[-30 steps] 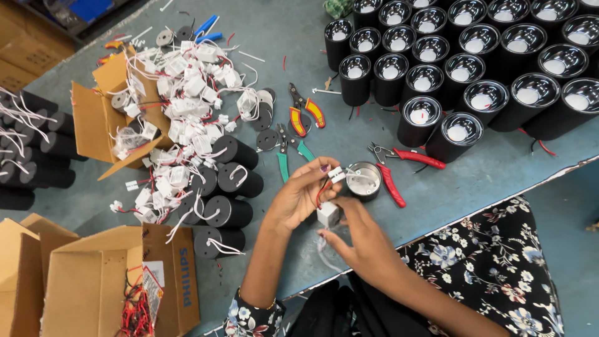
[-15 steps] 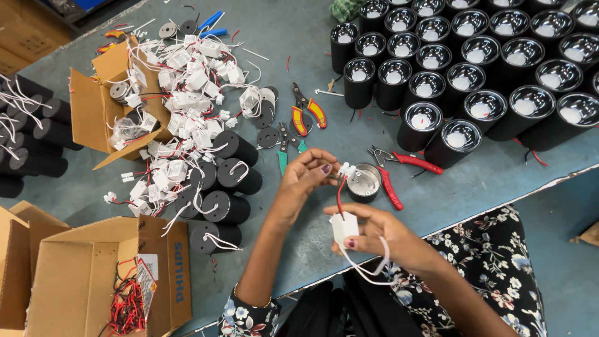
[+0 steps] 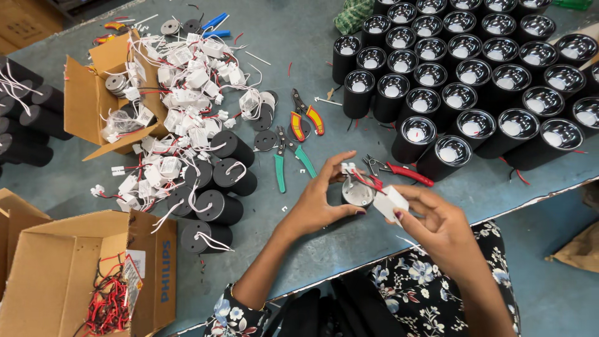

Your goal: The person assembles LED light fixtures at a workbench. They pick a black cylindrical lamp housing, connect the white wires from the housing to an LED driver module, use pliers to crimp or trim the wire connections, tuck the driver and wires into the housing, and set the finished unit with a growing group of completed fixtures.

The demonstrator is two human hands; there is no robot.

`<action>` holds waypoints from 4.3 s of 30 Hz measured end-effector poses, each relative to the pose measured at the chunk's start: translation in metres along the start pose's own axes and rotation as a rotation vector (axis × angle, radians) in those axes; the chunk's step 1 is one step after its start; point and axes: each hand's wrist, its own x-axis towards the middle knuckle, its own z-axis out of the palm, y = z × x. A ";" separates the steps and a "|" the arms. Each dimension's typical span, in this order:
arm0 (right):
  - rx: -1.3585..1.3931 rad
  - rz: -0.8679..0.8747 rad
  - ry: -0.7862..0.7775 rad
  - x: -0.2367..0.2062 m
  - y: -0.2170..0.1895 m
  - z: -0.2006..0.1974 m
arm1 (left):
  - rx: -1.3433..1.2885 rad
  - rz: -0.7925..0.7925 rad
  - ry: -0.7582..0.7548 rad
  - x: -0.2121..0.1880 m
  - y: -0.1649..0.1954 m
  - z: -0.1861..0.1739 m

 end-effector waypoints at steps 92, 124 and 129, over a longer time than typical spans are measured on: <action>-1.398 -0.173 0.303 0.025 0.058 0.018 | -0.618 -0.378 -0.348 -0.007 -0.038 -0.067; -0.153 0.326 -0.269 0.033 0.049 0.043 | -0.562 -0.366 -0.317 -0.004 -0.043 -0.067; -0.238 0.288 -0.258 0.034 0.048 0.044 | -0.545 -0.351 -0.327 -0.002 -0.043 -0.066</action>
